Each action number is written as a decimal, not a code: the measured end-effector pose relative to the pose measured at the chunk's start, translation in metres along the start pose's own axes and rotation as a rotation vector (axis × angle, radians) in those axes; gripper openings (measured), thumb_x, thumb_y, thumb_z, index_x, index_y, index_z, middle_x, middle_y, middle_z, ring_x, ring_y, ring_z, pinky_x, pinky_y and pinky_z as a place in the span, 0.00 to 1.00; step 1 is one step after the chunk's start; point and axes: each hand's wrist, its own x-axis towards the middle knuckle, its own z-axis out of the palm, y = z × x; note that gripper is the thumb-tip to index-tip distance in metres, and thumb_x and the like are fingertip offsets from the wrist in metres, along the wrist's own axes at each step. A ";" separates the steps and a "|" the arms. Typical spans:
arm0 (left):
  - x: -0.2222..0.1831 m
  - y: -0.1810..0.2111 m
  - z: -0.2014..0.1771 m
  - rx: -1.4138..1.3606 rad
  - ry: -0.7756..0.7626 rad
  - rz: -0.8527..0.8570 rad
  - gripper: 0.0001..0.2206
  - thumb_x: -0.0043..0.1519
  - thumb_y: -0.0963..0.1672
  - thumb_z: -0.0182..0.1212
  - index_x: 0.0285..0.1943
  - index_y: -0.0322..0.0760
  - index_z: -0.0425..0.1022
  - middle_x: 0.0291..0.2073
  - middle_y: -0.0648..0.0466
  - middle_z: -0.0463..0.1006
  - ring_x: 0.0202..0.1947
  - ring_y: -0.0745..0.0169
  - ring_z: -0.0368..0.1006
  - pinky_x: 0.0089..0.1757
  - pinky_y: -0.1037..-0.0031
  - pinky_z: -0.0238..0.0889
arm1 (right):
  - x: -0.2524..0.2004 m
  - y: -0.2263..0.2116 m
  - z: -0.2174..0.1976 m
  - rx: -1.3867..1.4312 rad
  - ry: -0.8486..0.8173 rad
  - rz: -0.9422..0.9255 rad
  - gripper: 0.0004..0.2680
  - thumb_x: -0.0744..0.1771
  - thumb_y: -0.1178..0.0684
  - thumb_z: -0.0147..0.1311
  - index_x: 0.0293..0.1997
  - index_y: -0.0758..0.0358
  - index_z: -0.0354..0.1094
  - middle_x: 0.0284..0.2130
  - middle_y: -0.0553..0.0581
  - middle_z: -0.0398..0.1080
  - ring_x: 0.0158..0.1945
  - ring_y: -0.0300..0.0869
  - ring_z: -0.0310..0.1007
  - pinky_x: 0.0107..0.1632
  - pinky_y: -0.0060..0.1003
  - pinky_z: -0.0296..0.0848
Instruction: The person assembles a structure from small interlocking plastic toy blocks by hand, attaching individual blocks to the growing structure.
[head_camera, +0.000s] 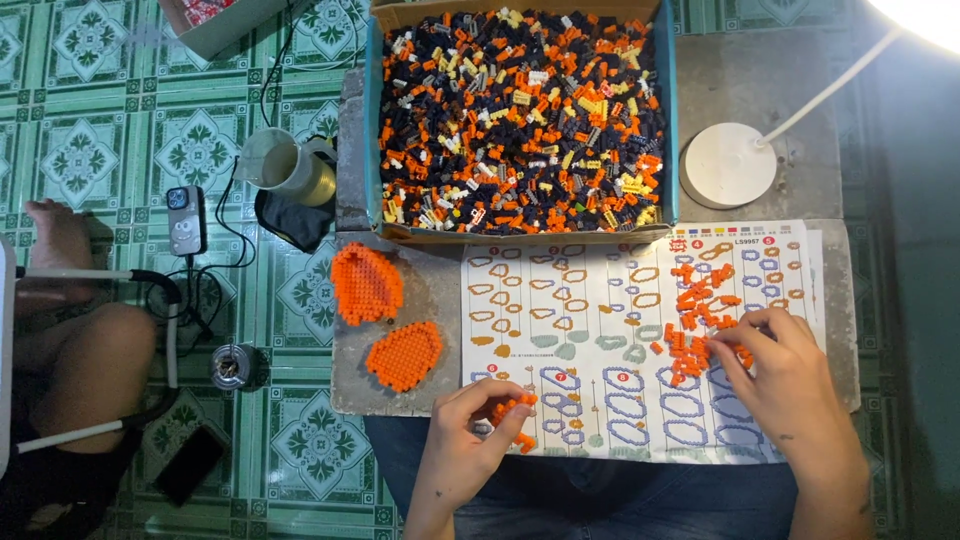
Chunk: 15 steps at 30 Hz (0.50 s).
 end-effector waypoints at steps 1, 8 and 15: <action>-0.001 0.001 -0.001 0.000 0.002 0.000 0.05 0.59 0.39 0.75 0.41 0.30 0.88 0.32 0.50 0.92 0.26 0.68 0.77 0.31 0.79 0.71 | 0.000 0.000 0.000 0.000 0.000 -0.002 0.06 0.67 0.56 0.69 0.46 0.65 0.84 0.46 0.60 0.76 0.41 0.43 0.76 0.39 0.35 0.78; -0.002 0.001 -0.003 -0.057 0.003 0.039 0.05 0.59 0.38 0.74 0.42 0.29 0.88 0.32 0.50 0.92 0.26 0.68 0.77 0.32 0.79 0.73 | -0.006 -0.014 -0.009 0.040 0.041 -0.001 0.07 0.67 0.60 0.68 0.49 0.68 0.84 0.49 0.61 0.79 0.45 0.45 0.79 0.43 0.37 0.79; -0.002 0.001 -0.004 -0.053 -0.002 0.048 0.05 0.59 0.38 0.75 0.42 0.29 0.87 0.30 0.50 0.91 0.25 0.68 0.76 0.31 0.79 0.71 | -0.006 -0.008 -0.001 -0.035 0.042 -0.003 0.08 0.67 0.59 0.70 0.50 0.63 0.86 0.47 0.61 0.75 0.47 0.45 0.74 0.42 0.36 0.76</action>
